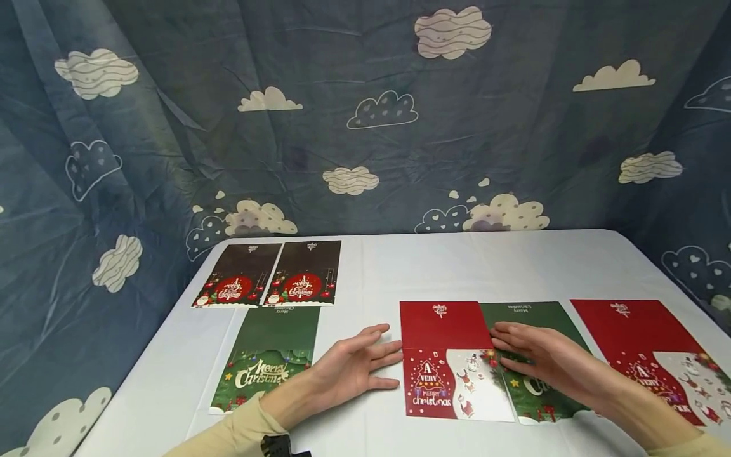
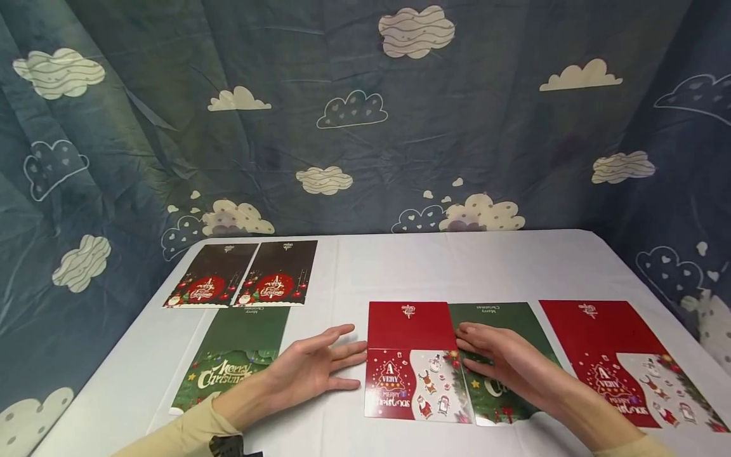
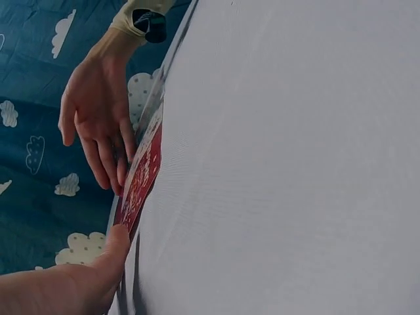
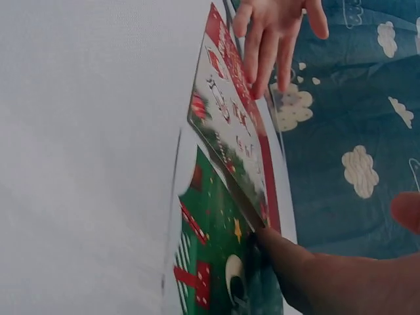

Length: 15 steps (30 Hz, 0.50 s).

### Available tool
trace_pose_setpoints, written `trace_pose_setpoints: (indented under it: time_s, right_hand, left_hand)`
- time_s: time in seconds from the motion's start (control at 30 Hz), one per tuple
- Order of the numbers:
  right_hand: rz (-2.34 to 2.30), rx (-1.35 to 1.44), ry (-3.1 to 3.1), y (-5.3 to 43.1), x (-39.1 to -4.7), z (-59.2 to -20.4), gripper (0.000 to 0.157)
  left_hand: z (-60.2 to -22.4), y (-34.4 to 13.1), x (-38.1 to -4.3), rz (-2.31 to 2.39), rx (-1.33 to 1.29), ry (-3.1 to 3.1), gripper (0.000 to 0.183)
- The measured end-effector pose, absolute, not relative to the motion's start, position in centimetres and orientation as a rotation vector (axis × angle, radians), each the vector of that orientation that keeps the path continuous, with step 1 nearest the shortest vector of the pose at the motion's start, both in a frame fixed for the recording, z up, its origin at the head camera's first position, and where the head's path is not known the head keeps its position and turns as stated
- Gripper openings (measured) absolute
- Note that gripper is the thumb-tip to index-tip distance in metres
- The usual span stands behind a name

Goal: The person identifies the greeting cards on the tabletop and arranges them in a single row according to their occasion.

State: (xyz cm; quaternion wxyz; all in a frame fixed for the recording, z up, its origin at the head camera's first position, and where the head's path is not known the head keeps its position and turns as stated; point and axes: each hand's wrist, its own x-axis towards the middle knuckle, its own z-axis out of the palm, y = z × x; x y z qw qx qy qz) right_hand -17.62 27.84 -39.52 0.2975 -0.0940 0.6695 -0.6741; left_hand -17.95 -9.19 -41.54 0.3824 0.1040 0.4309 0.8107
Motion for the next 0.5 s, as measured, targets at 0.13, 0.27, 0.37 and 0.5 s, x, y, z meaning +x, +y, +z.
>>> trace_pose_setpoints:
  time_s: [0.13, 0.27, 0.37, 0.5]
  right_hand:
    - [-1.828, -0.206, 1.794, 27.4, -17.3, -39.6, 0.069]
    - [-1.826, -0.177, 1.809, 26.6, -17.0, -39.6, 0.067]
    - [-1.821, -0.190, 1.813, 26.0, -16.9, -39.4, 0.065]
    - [-1.828, -0.183, 1.805, 25.2, -16.9, -39.2, 0.063]
  left_hand:
    - [-41.5, -9.2, -17.8, 2.106, 0.245, 1.099, 0.069]
    - [-41.2, -9.1, -17.6, 2.150, 0.235, 1.135, 0.068]
    - [-40.9, -9.0, -17.3, 2.169, 0.238, 1.184, 0.069]
    - [-40.5, -9.0, -16.9, 2.184, 0.238, 1.235, 0.070]
